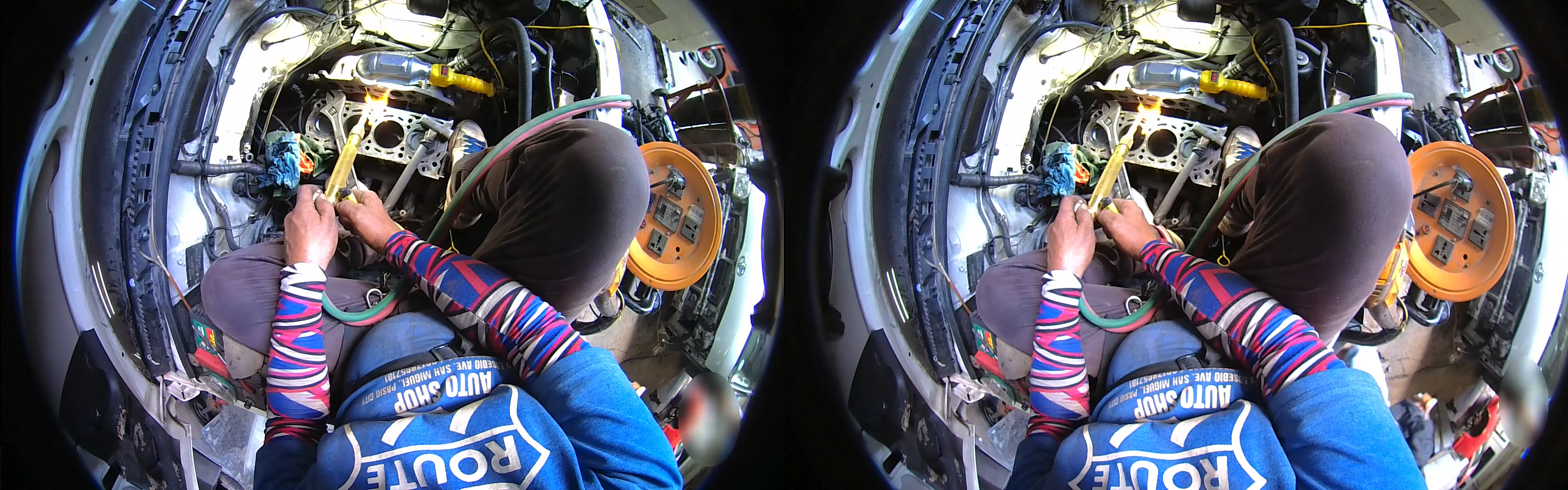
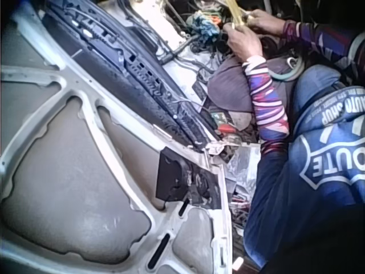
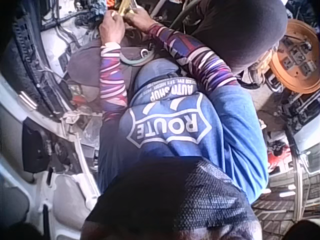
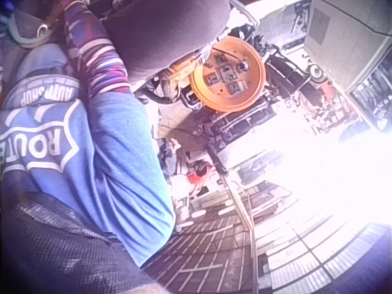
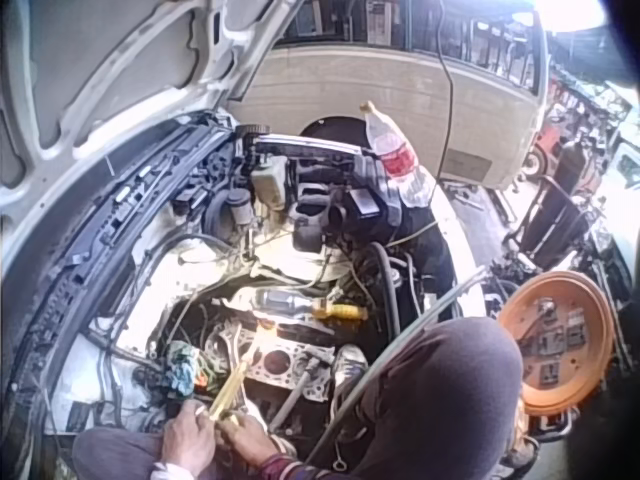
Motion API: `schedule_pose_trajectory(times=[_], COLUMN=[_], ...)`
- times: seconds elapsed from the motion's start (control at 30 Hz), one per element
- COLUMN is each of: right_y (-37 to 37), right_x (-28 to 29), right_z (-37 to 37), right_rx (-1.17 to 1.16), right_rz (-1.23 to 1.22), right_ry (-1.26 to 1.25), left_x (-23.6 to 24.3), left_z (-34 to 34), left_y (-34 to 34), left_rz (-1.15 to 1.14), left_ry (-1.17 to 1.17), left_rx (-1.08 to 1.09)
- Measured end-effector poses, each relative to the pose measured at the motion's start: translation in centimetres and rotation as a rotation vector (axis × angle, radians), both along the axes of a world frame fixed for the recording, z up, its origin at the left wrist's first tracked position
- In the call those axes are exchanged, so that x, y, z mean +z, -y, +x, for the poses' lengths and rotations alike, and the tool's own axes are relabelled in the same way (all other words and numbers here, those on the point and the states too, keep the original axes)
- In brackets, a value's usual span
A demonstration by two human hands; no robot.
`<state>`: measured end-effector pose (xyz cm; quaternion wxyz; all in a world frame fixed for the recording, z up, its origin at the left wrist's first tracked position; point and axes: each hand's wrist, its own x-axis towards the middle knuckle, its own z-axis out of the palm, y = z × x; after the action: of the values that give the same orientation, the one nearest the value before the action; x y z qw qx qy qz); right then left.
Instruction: The person works on a car engine with the hood open, using a wrench to loosen bolts on the engine block and then applying a blowtorch to heat specific areas. The person handles engine components and tools while seated in the engine bay.
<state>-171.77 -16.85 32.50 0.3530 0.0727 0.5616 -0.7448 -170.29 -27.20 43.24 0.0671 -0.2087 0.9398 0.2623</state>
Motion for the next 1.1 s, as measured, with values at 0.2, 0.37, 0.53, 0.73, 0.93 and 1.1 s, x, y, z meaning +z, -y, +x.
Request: schedule_pose_trajectory(times=[0.2,0.37,0.53,0.73,0.93,1.1], right_y=[0.2,0.2,0.1,0.1,0.1,0.4], right_x=[-0.2,-0.4,-0.4,-0.3,-0.5,-1.1], right_z=[0.1,0.1,0.1,0.0,0.1,0.1], right_rx=[-0.034,-0.027,-0.027,-0.030,-0.031,-0.031], right_rz=[-0.037,0.001,-0.018,-0.040,-0.020,-0.017], right_ry=[0.022,0.019,0.017,0.037,-0.006,-0.044], left_x=[-0.2,-0.2,-0.3,-0.4,-0.4,-0.3], left_z=[-0.1,-0.2,-0.2,-0.2,-0.4,-0.5], left_y=[-0.1,-0.1,-0.2,-0.3,-0.4,-0.4], left_rz=[-0.003,0.000,-0.004,-0.008,-0.016,-0.004], left_ry=[0.005,-0.002,0.006,-0.005,0.005,0.062], left_rx=[0.002,-0.002,0.003,0.002,0.007,0.025])
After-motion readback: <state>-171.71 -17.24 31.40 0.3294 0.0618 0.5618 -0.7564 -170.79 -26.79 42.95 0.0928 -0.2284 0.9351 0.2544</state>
